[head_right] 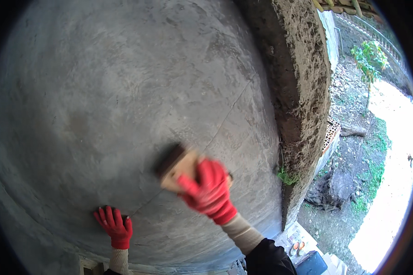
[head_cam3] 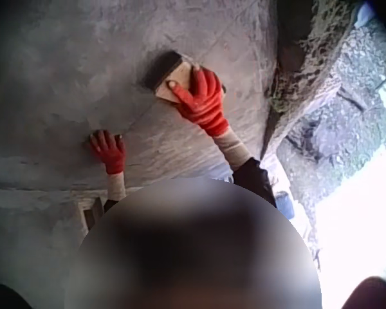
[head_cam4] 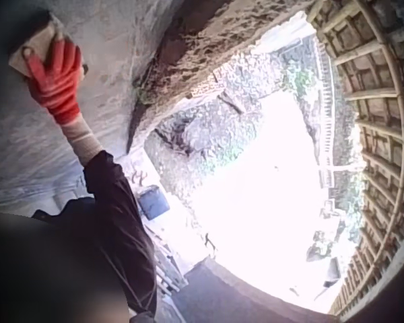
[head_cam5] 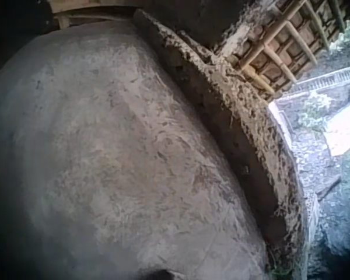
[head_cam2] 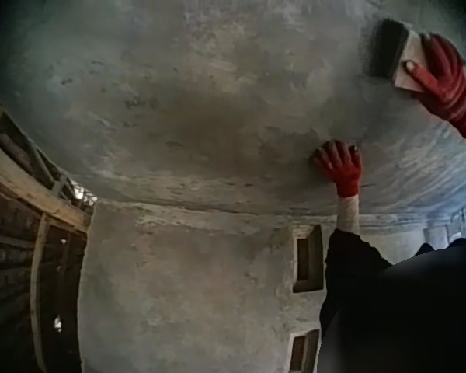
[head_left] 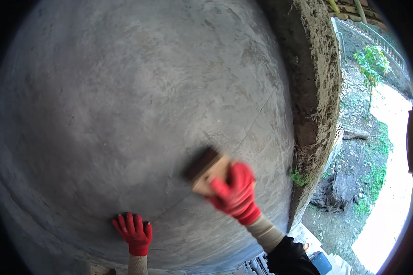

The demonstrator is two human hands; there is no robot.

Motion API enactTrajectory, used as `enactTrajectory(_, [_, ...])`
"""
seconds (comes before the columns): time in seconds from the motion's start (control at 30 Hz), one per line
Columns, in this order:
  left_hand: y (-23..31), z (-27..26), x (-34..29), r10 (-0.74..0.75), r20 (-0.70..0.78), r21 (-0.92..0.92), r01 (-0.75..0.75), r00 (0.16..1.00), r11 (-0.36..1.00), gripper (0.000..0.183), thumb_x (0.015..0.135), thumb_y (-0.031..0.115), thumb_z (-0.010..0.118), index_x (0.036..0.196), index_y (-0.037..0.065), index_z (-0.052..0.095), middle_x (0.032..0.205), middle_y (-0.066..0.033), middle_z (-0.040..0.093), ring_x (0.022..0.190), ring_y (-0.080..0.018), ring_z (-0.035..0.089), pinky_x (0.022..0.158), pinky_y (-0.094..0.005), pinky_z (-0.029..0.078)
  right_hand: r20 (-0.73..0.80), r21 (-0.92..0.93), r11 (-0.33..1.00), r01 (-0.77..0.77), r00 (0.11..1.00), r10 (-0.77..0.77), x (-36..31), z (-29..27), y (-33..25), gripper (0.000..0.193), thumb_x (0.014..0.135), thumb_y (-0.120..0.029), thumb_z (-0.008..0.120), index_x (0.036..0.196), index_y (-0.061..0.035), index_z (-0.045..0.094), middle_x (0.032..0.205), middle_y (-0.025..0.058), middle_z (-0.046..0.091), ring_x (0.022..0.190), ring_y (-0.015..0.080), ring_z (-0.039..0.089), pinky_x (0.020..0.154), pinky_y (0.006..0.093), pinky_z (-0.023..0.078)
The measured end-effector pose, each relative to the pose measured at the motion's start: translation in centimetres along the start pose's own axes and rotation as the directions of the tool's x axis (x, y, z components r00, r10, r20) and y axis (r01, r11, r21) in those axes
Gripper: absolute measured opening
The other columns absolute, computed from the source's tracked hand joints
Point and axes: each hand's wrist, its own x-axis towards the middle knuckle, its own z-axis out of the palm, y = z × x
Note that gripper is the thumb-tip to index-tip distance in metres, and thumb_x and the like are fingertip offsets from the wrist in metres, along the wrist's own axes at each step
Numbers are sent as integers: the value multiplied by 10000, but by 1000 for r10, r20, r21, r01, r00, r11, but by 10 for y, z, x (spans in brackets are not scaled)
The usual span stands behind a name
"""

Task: The person uses a wooden block to smooth a concrete wall by rubbing the surface in circular and sweeping motions.

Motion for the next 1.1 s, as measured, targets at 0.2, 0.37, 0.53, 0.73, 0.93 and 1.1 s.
enactTrajectory(0.2, [4,1,2,12,28,-16,-11,1000,1000,431,920,348,468,1110,-35,522,1294,-242,450,1247,-504,362,1029,-702,275,-20,-63,998,-1,1000,0,-96,-3,65,868,531,-347,858,1303,-304,465,1307,257,403,1098,414,499,897,552,417])
enactTrajectory(0.37, [5,-3,0,10,20,22,-10,1000,1000,422,921,341,460,1112,-30,525,1299,-241,450,1253,-501,357,1033,-698,273,-339,-29,926,-376,875,344,62,-34,104,866,679,-206,771,1439,-101,370,1422,349,284,1249,522,355,1029,534,332])
enactTrajectory(0.53, [-2,-2,-1,-1,24,-1,1,1000,1000,411,921,339,453,1103,-22,530,1280,-238,461,1246,-502,360,1033,-699,268,-31,25,980,199,980,-198,19,5,-17,708,649,-317,782,1308,-322,525,1294,161,467,1075,335,535,861,483,485])
enactTrajectory(0.73, [5,0,3,2,43,-48,0,999,999,401,917,335,451,1086,-17,539,1260,-236,475,1241,-500,367,1033,-700,267,2,-40,998,-43,999,43,-80,-13,93,911,540,-350,840,1359,-232,457,1308,276,427,1139,475,471,941,555,405])
enactTrajectory(0.93, [3,0,-2,5,11,6,-5,1000,1000,399,911,328,453,1085,-21,538,1264,-235,471,1237,-497,372,1035,-700,264,-358,-60,969,-240,911,204,101,-34,86,878,634,-223,800,1417,-121,415,1396,324,335,1216,500,395,1003,512,370])
enactTrajectory(1.1, [0,-2,-2,-2,27,-5,2,1000,1000,403,904,326,463,1088,-24,538,1273,-236,462,1244,-499,367,1040,-701,259,-86,-29,967,255,963,-256,-5,12,-3,756,608,-309,790,1311,-376,518,1206,151,494,972,326,559,816,477,481])
